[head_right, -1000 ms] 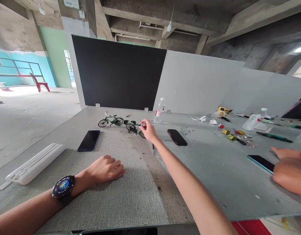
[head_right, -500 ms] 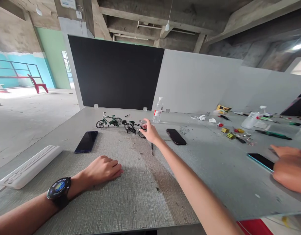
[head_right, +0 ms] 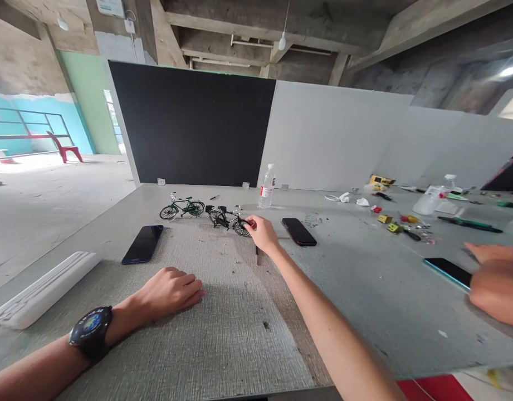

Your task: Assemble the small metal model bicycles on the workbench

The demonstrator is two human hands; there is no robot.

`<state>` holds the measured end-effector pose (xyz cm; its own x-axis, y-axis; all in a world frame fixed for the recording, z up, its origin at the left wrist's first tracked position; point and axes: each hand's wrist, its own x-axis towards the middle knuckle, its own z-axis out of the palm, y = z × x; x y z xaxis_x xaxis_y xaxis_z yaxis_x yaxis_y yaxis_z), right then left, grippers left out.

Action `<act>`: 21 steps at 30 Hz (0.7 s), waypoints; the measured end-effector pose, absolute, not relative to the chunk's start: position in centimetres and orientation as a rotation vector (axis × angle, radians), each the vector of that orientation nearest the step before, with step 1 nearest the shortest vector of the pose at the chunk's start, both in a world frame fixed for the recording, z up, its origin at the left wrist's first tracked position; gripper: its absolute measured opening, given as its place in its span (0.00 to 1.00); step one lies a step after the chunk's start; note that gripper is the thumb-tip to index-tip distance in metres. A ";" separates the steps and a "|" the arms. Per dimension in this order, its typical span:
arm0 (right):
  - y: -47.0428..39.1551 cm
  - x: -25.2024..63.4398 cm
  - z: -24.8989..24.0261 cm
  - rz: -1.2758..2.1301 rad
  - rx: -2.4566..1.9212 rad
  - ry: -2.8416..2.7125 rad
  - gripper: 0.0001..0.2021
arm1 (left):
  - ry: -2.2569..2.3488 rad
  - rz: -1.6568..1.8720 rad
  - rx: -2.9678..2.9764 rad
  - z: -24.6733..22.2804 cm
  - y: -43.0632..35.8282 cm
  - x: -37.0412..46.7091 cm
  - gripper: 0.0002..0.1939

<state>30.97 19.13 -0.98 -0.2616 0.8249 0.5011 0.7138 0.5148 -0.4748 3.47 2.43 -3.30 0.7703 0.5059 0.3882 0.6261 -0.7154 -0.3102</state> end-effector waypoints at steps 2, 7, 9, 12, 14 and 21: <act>19.0 30.9 -1.0 0.190 -1.258 -2.037 0.08 | -0.859 -0.387 -2.536 -3.2 2.4 3.5 0.16; 18.7 30.8 -1.1 0.182 -1.303 -2.081 0.11 | -0.875 -0.375 -2.543 -3.4 2.2 3.6 0.17; 18.5 30.9 -1.1 0.169 -1.338 -2.101 0.14 | -0.891 -0.376 -2.564 -3.2 2.3 3.6 0.17; 18.1 31.3 -0.7 0.117 -1.422 -2.121 0.20 | -1.036 -0.461 -2.530 -2.0 3.1 2.8 0.17; 17.7 31.9 -0.4 0.068 -1.478 -2.140 0.20 | -1.276 -0.613 -2.415 -0.8 4.4 1.5 0.16; 16.8 33.3 -0.4 0.032 -1.667 -2.252 0.13 | -1.726 -0.679 -2.146 3.4 11.3 -4.1 0.20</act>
<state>33.35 16.83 -0.41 -0.2552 0.9328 0.2543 0.9252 0.3120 -0.2159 -4.14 11.34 3.42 0.1646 0.8275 0.5369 0.9715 -0.2302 0.0570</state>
